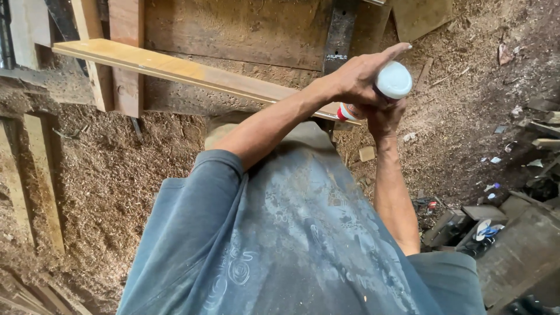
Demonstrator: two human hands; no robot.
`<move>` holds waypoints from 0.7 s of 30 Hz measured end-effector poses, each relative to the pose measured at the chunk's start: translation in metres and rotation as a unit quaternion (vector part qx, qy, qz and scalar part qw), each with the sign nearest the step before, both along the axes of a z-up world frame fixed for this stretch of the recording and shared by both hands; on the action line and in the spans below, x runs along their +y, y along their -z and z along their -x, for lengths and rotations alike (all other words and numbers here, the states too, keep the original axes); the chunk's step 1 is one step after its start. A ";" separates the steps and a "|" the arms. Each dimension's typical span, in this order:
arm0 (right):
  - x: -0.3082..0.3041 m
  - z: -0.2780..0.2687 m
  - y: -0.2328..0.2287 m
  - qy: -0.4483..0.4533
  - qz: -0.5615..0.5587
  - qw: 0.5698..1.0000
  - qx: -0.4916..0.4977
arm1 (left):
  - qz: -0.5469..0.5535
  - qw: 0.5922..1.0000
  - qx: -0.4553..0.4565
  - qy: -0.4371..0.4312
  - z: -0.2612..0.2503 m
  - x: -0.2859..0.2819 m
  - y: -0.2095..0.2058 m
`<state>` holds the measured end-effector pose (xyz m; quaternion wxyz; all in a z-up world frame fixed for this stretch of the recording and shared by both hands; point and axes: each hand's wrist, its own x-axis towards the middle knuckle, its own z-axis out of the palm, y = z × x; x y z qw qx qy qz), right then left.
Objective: Applying wood glue to the edges of multiple wooden boards in a workshop environment.
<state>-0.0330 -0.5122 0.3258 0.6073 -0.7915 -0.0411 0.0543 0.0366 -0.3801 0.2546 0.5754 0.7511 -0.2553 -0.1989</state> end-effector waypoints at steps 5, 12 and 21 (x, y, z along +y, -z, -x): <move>-0.022 0.002 0.001 0.021 0.024 0.999 0.012 | 0.003 1.000 -0.009 0.012 -0.001 -0.027 0.007; -0.040 0.004 -0.001 0.046 0.054 0.997 0.013 | 0.016 1.000 -0.016 0.017 0.000 -0.057 0.017; -0.051 0.002 -0.005 0.031 0.106 0.994 -0.014 | 0.034 0.999 -0.010 0.023 -0.002 -0.078 0.028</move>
